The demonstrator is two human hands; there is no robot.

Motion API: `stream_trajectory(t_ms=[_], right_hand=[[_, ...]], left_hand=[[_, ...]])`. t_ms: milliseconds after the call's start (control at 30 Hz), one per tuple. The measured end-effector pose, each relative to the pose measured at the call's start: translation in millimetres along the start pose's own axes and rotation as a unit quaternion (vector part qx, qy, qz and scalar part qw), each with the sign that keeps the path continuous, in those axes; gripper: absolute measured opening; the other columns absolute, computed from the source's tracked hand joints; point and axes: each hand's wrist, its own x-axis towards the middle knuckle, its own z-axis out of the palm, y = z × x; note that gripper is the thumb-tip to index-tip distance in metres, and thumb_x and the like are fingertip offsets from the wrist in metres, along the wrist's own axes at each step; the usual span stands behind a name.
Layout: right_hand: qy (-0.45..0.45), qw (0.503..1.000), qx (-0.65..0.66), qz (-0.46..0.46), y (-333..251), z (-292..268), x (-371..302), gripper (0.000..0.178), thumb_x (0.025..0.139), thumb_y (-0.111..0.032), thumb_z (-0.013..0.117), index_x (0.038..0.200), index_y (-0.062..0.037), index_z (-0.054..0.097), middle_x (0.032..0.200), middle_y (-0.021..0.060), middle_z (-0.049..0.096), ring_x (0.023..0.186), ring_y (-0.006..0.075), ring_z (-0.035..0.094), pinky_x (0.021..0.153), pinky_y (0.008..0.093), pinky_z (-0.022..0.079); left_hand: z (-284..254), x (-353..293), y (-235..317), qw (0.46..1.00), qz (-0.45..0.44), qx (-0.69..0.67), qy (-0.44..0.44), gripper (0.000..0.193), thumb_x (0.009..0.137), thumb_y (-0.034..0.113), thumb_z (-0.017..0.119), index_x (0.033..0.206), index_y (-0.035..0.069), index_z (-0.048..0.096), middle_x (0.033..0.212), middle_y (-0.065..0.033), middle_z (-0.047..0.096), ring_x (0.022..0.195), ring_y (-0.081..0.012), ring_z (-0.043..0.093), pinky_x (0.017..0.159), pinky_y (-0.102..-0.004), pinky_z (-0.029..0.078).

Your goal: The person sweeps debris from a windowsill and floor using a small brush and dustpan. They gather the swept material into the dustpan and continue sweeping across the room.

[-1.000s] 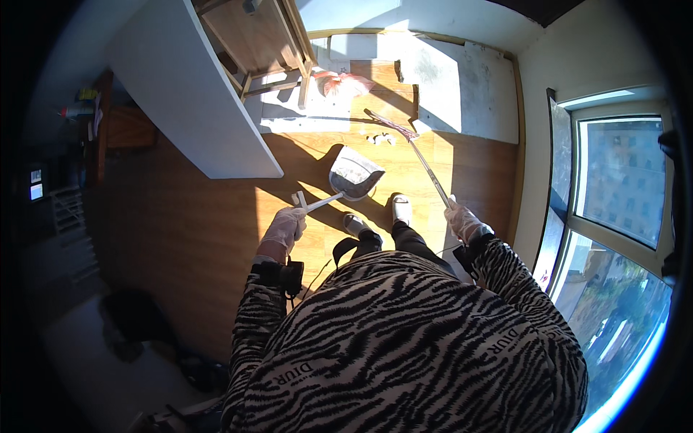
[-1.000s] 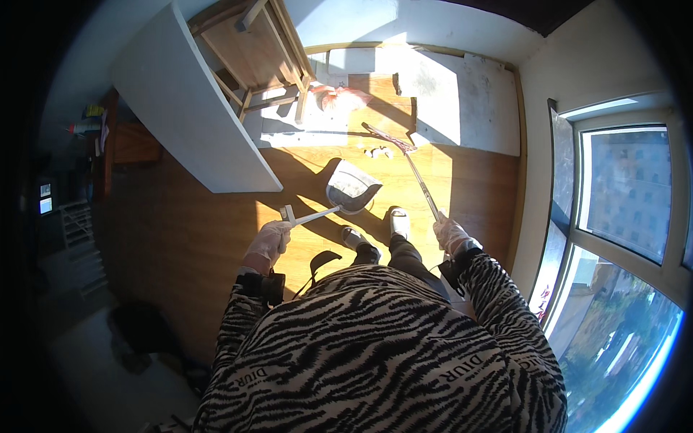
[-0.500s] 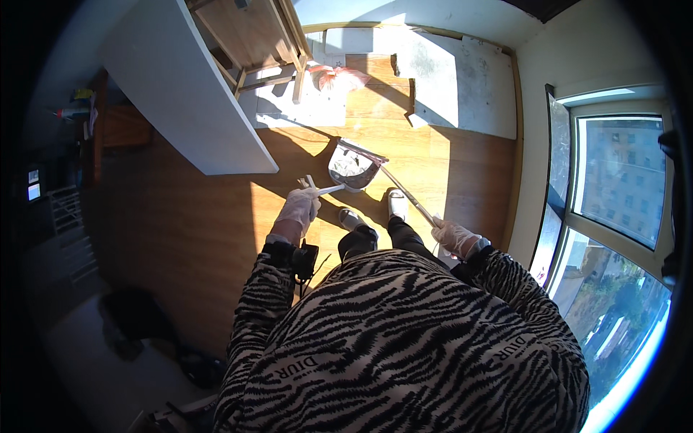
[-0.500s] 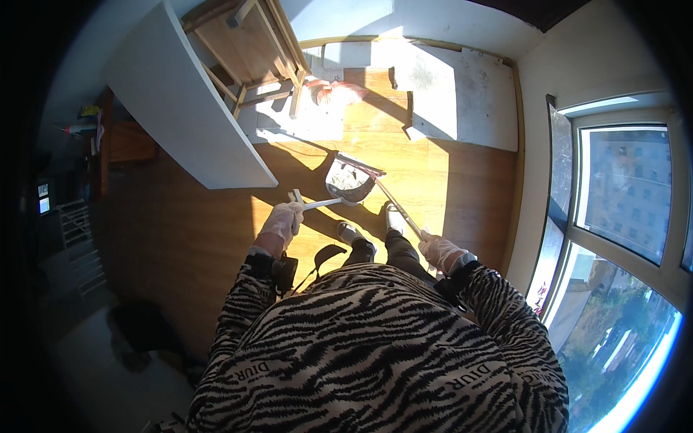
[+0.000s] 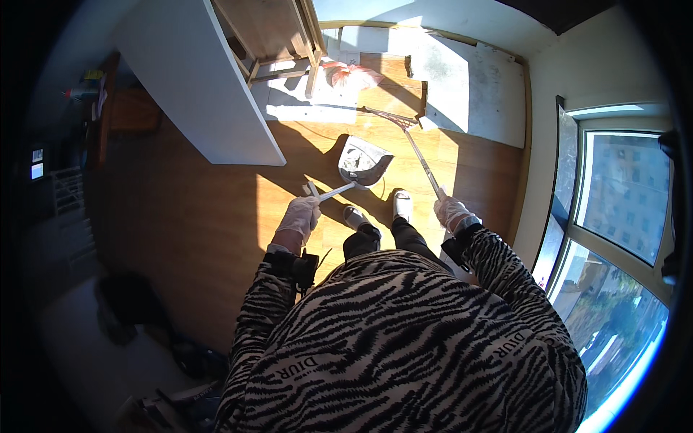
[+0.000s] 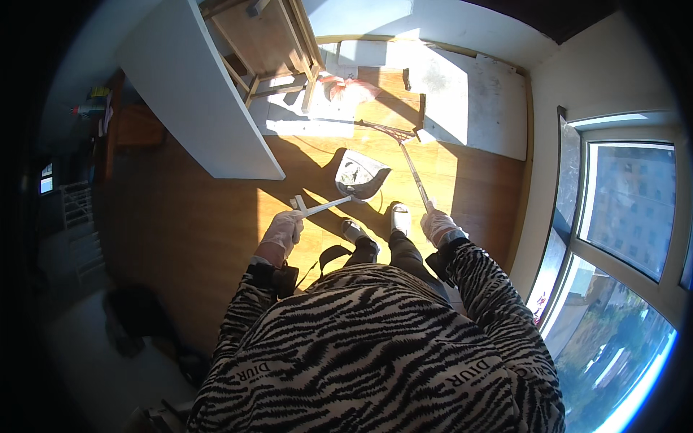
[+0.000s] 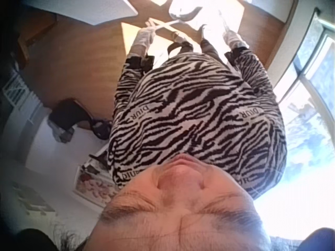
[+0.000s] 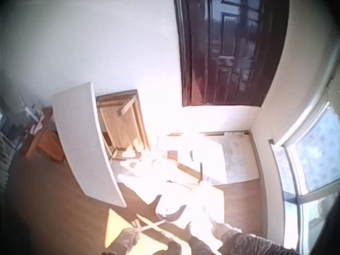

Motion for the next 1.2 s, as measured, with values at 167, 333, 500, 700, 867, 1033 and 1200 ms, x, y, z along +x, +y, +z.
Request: stream_trajectory(t_ms=[167,333,500,700,867,1033,1200], right_hand=[[-0.014,0.914,0.356,0.196,-30.1,12.6,-23.6,0.058,0.099,-0.02,0.049,0.15,0.004,0.033,0.07,0.0193,0.065,0.061,0.0309,0.066,0.056,0.0436,0.051],[-0.051,0.877,0.457,0.143,-22.8,-32.2,-74.2,0.05,0.1,-0.026,0.049,0.143,-0.0003,0.044,0.081,0.024,0.066,0.072,0.0368,0.067,0.067,0.0456,0.052],[-0.001,0.869,0.464,0.172,-5.5,-62.7,-77.8,0.053,0.1,-0.028,0.051,0.144,0.0002,0.042,0.08,0.025,0.067,0.072,0.0393,0.068,0.068,0.0478,0.052],[-0.072,0.915,0.367,0.15,22.1,-89.3,-6.9,0.052,0.103,-0.027,0.043,0.148,-0.0013,0.037,0.082,0.0226,0.069,0.075,0.037,0.069,0.067,0.0476,0.053],[-0.125,0.944,0.264,0.157,36.0,-95.1,-13.9,0.056,0.104,-0.021,0.036,0.156,-0.003,0.023,0.088,0.0192,0.071,0.075,0.0323,0.07,0.065,0.0454,0.054],[-0.17,0.938,0.262,0.152,59.8,-104.9,-75.0,0.057,0.105,-0.022,0.036,0.156,-0.0021,0.021,0.087,0.0204,0.07,0.076,0.0333,0.07,0.067,0.0464,0.054],[-0.182,0.793,0.523,0.256,56.3,-98.5,-107.8,0.049,0.104,-0.029,0.047,0.148,-0.0072,0.041,0.084,0.0166,0.066,0.071,0.024,0.066,0.066,0.0385,0.052]], left_hand=[[-3.4,4.2,-10.4,0.999,-0.003,0.021,0.028,0.014,0.089,0.018,0.059,0.088,0.005,0.055,0.06,0.0017,0.044,0.042,-0.011,0.042,0.038,-0.0278,0.029],[-5.6,3.4,-13.1,0.999,-0.003,0.01,0.051,0.013,0.089,0.016,0.058,0.092,0.004,0.055,0.064,0.001,0.044,0.044,-0.0104,0.043,0.039,-0.0275,0.03],[-13.6,-13.8,-18.0,1.0,-0.003,-0.02,0.003,0.01,0.09,0.015,0.057,0.089,0.007,0.052,0.062,0.0027,0.041,0.043,-0.0085,0.039,0.038,-0.026,0.027],[-34.2,-35.1,-25.0,1.0,-0.013,-0.012,0.011,0.011,0.096,0.015,0.054,0.088,0.008,0.051,0.062,0.0035,0.041,0.042,-0.006,0.035,0.036,-0.0226,0.026],[-64.4,-43.3,-26.8,1.0,-0.016,0.002,0.011,0.011,0.095,0.015,0.057,0.09,0.007,0.052,0.065,0.0039,0.044,0.044,-0.0053,0.037,0.036,-0.0219,0.028],[-86.9,-43.8,-26.8,0.999,-0.024,0.017,0.029,0.01,0.094,0.014,0.058,0.091,0.008,0.052,0.065,0.0046,0.043,0.044,-0.0037,0.035,0.036,-0.0207,0.027],[-95.5,-36.8,-28.7,0.999,-0.02,0.018,0.019,0.007,0.092,0.013,0.057,0.091,0.008,0.053,0.063,0.0058,0.042,0.042,-0.0036,0.034,0.036,-0.0215,0.026]])
